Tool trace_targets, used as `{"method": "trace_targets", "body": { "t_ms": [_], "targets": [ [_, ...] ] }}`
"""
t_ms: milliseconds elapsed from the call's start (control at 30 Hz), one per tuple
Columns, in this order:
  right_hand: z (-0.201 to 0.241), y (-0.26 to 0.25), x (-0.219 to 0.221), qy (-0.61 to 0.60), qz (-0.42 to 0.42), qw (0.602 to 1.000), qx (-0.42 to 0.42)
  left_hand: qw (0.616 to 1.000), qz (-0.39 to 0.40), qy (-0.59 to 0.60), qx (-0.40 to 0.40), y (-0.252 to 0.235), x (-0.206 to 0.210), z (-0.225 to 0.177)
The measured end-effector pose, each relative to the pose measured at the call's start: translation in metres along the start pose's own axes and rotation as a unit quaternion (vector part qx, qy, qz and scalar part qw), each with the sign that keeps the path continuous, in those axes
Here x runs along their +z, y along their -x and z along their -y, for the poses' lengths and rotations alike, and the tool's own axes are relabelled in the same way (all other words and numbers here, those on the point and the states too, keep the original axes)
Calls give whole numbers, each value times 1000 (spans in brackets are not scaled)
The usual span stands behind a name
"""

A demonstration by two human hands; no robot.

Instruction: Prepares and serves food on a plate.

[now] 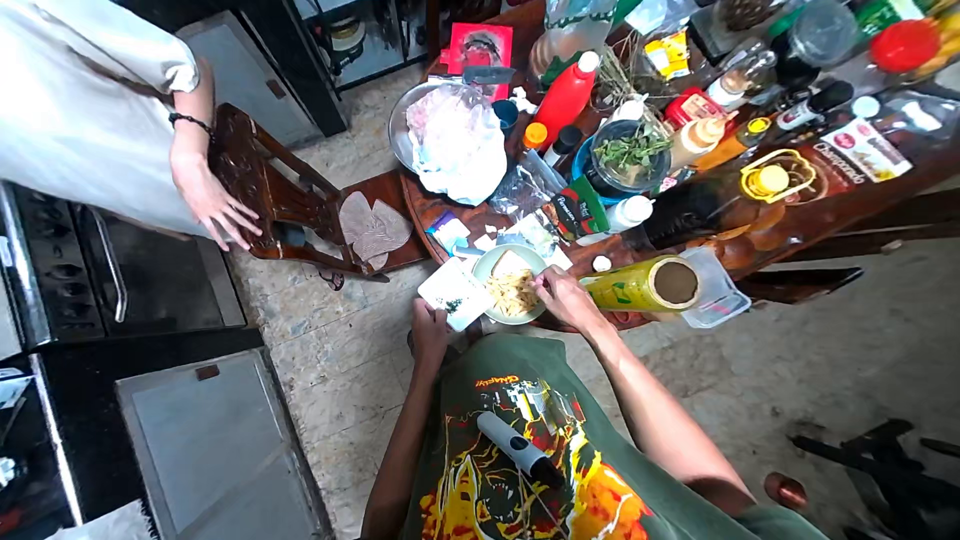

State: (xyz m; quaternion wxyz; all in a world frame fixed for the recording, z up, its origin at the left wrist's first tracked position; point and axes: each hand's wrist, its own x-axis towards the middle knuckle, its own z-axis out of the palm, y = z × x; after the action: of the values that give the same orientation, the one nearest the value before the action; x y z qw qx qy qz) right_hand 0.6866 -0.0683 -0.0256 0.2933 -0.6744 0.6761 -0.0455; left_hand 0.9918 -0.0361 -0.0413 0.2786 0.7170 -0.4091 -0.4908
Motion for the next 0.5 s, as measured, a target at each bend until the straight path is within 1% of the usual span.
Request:
{"method": "trace_targets", "body": {
  "t_ms": [167, 333, 500],
  "targets": [
    [-12, 3, 1, 27, -3, 1000, 13, 1000, 6, 5, -6, 0, 4, -1],
    [-10, 4, -2, 29, -5, 1000, 8, 1000, 12, 5, 0, 0, 7, -1],
    [-5, 7, -2, 34, 11, 999, 4, 1000, 14, 9, 3, 1, 9, -2]
  ]
}}
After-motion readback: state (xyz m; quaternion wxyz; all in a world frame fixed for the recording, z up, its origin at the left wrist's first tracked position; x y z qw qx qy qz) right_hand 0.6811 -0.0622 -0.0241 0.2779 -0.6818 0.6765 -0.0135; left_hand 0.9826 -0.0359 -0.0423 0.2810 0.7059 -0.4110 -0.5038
